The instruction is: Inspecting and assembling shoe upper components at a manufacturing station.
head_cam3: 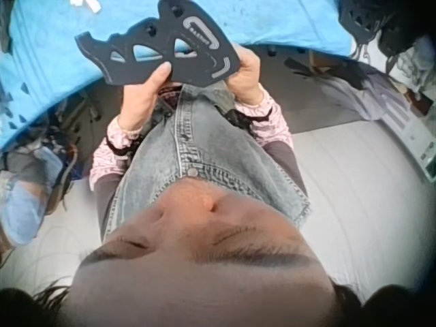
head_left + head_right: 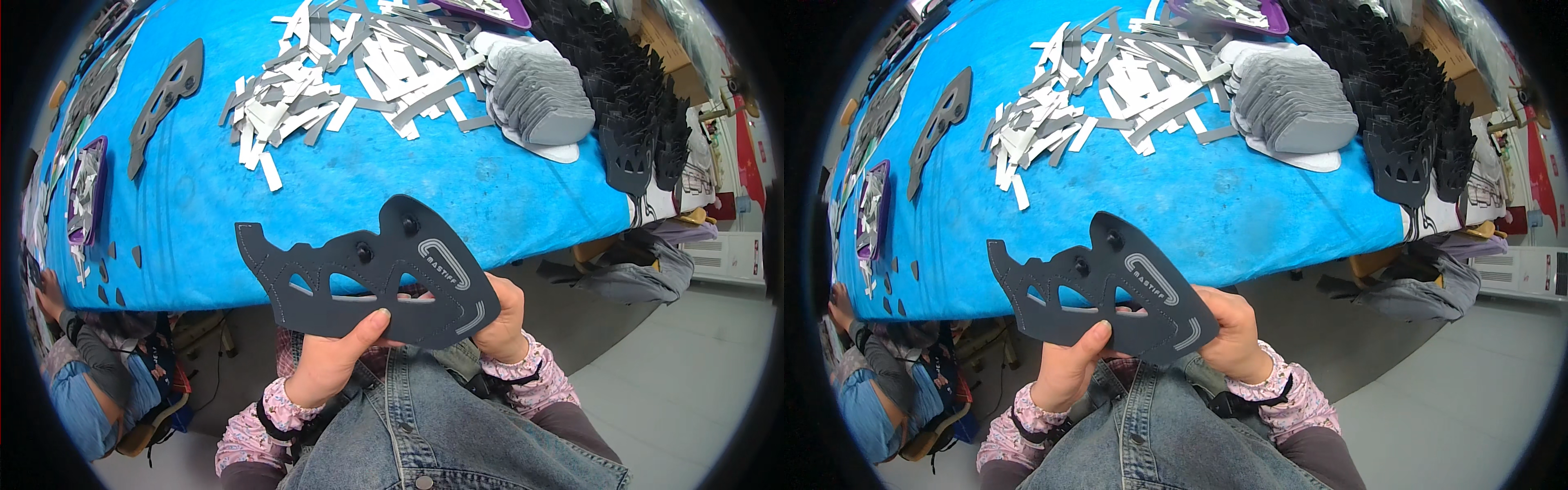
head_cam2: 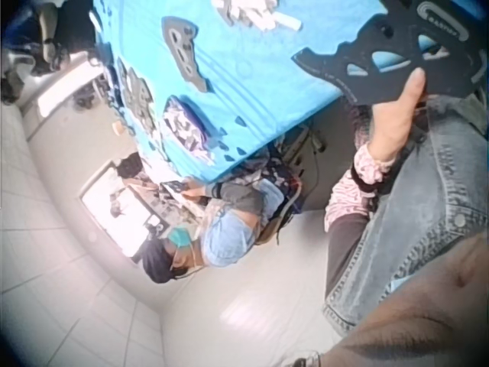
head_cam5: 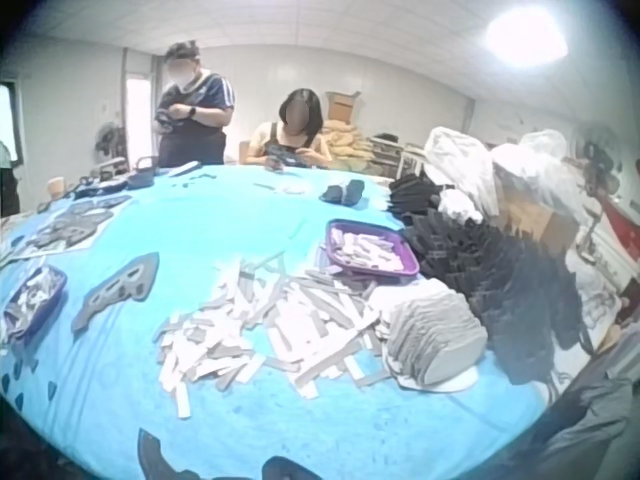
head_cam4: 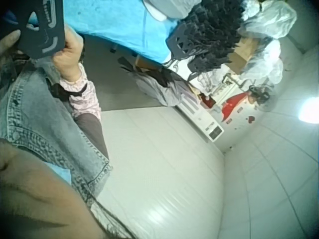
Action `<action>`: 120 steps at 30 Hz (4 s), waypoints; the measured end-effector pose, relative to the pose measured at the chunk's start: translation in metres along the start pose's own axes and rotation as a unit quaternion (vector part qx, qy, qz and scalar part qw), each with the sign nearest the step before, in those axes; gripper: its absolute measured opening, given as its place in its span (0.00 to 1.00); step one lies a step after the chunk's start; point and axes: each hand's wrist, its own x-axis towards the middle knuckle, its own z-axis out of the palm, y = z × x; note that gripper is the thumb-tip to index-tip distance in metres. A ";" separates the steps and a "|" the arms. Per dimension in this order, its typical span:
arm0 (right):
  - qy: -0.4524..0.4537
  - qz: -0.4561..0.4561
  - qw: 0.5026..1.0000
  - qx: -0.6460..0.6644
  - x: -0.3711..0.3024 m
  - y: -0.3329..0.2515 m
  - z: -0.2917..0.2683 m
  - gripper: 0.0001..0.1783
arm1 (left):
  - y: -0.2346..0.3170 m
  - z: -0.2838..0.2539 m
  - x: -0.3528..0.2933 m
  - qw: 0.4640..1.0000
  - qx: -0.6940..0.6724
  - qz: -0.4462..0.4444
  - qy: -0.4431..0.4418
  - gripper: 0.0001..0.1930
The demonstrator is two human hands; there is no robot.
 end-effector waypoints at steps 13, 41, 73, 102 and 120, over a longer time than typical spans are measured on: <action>0.075 0.220 0.889 0.395 -0.001 0.004 0.004 0.20 | -0.002 0.001 -0.003 0.999 0.006 0.030 0.026 0.15; 0.164 0.022 0.985 0.045 -0.002 -0.031 0.011 0.11 | 0.000 -0.018 -0.020 0.989 0.074 0.124 0.013 0.22; 0.192 -0.299 0.673 -0.649 0.086 -0.048 -0.102 0.31 | 0.032 -0.047 -0.006 0.589 0.691 0.363 0.210 0.34; 0.082 -0.129 0.814 -0.561 0.064 -0.012 0.007 0.25 | 0.036 -0.033 0.002 0.647 0.654 0.382 0.087 0.42; 0.165 -0.106 0.907 -0.374 0.061 0.001 -0.012 0.08 | 0.036 -0.042 0.005 0.733 0.551 0.374 0.137 0.28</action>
